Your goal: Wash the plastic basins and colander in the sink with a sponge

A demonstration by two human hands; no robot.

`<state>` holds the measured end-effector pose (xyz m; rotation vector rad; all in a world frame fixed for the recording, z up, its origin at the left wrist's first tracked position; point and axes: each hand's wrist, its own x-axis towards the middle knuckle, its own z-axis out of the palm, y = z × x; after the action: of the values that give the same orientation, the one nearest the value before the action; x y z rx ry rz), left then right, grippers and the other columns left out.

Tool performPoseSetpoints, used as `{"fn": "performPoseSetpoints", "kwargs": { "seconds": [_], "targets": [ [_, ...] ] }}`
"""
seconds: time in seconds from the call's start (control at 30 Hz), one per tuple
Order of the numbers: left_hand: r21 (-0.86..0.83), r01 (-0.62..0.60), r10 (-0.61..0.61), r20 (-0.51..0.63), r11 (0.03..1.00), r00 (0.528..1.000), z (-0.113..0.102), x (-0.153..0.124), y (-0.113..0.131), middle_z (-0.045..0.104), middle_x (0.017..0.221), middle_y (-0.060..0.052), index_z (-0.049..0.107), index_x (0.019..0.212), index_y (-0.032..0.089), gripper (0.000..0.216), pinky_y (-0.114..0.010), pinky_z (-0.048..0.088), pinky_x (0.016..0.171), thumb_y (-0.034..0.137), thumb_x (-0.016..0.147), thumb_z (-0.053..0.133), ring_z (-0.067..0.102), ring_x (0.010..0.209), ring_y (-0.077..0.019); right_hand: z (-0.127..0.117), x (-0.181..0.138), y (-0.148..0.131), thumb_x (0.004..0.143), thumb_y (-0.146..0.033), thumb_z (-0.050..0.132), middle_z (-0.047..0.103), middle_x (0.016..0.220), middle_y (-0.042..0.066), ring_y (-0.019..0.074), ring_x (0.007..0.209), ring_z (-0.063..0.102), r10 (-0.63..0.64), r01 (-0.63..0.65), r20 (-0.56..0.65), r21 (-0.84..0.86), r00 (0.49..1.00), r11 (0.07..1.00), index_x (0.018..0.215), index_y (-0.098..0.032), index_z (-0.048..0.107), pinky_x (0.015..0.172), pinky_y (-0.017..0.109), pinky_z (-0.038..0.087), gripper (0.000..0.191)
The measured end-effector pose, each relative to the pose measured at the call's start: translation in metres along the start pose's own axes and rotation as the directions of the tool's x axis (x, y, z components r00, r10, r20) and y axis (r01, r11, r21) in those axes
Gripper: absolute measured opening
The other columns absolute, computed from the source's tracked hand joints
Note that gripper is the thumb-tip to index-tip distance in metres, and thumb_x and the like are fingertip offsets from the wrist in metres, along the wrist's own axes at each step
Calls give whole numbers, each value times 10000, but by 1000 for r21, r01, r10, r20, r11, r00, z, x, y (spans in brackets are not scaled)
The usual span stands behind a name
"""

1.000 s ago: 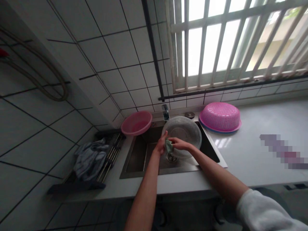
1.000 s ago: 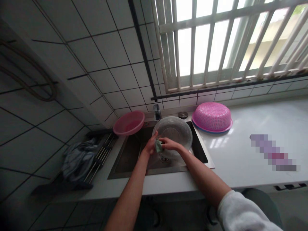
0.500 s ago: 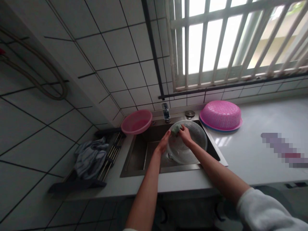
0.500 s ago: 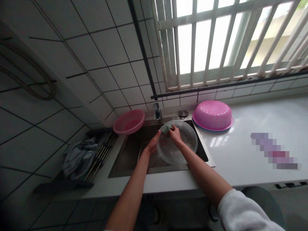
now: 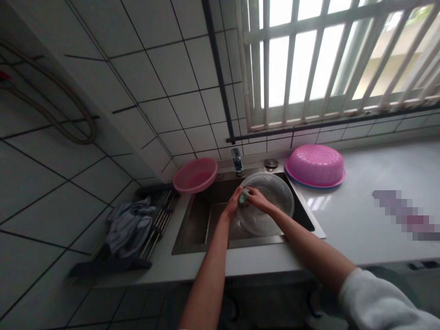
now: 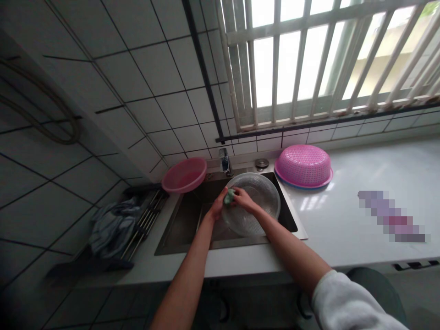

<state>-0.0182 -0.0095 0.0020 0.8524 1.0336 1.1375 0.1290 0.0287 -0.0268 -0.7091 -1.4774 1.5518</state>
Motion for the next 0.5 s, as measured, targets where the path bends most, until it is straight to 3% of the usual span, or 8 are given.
{"fn": "performPoseSetpoints", "kwargs": {
  "seconds": [0.07,0.13,0.2,0.23,0.3,0.37,0.43,0.5],
  "targets": [
    [-5,28,-28,34,1000,999,0,0,-1,768,1098,-117,674,1333,195,668,-326,568,773,662,858,721,736,916,-245,-7,7,-6,779,-415,649,668,853,26,170,726,601,12,21,-293,112,956,993,921,-197,636,627,261,509,260],
    [13,27,-28,57,1000,998,1,1,-2,758,1132,-120,644,1369,215,695,-321,565,759,676,855,717,730,870,-223,-14,12,-10,772,-466,640,671,848,32,193,768,616,70,29,-470,200,880,979,921,-209,615,653,279,527,297],
    [33,9,-11,70,999,997,1,1,-4,745,1167,-123,616,1395,229,730,-322,565,765,695,842,719,722,849,-206,-19,13,-12,769,-484,632,674,860,38,205,797,622,91,38,-522,230,848,972,936,-216,601,668,287,528,318],
    [42,-1,-2,75,999,997,0,1,-4,740,1178,-122,606,1402,235,744,-324,566,769,703,835,721,720,848,-204,-20,11,-12,769,-479,632,675,872,39,205,805,622,76,40,-501,216,862,976,945,-216,597,674,286,525,318],
    [61,-21,16,77,998,997,-1,1,-5,735,1182,-118,607,1393,236,756,-331,566,786,717,822,724,719,877,-216,-17,5,-13,768,-446,638,675,898,33,193,803,615,25,33,-367,150,930,988,960,-215,601,685,278,515,303],
    [87,-55,52,42,995,998,-2,1,-5,731,1192,-116,641,1347,226,736,-339,559,843,716,806,740,716,975,-246,-11,-3,-12,762,-389,661,677,934,29,178,801,609,-1,8,-118,59,993,998,975,-205,621,697,267,503,284],
    [111,-95,97,-15,989,995,-4,2,-5,718,1245,-121,681,1286,213,695,-345,532,946,700,797,761,681,1135,-276,-4,-11,-10,737,-327,696,672,943,30,165,781,597,44,-39,154,-34,987,999,959,-186,643,691,259,489,268],
    [128,-109,116,-50,986,992,-4,3,-5,701,1303,-119,704,1246,211,653,-353,492,1033,684,800,768,632,1248,-290,1,-15,-7,704,-285,723,658,919,30,153,750,579,108,-79,326,-100,939,992,920,-169,654,669,254,477,254]
  ]
}}
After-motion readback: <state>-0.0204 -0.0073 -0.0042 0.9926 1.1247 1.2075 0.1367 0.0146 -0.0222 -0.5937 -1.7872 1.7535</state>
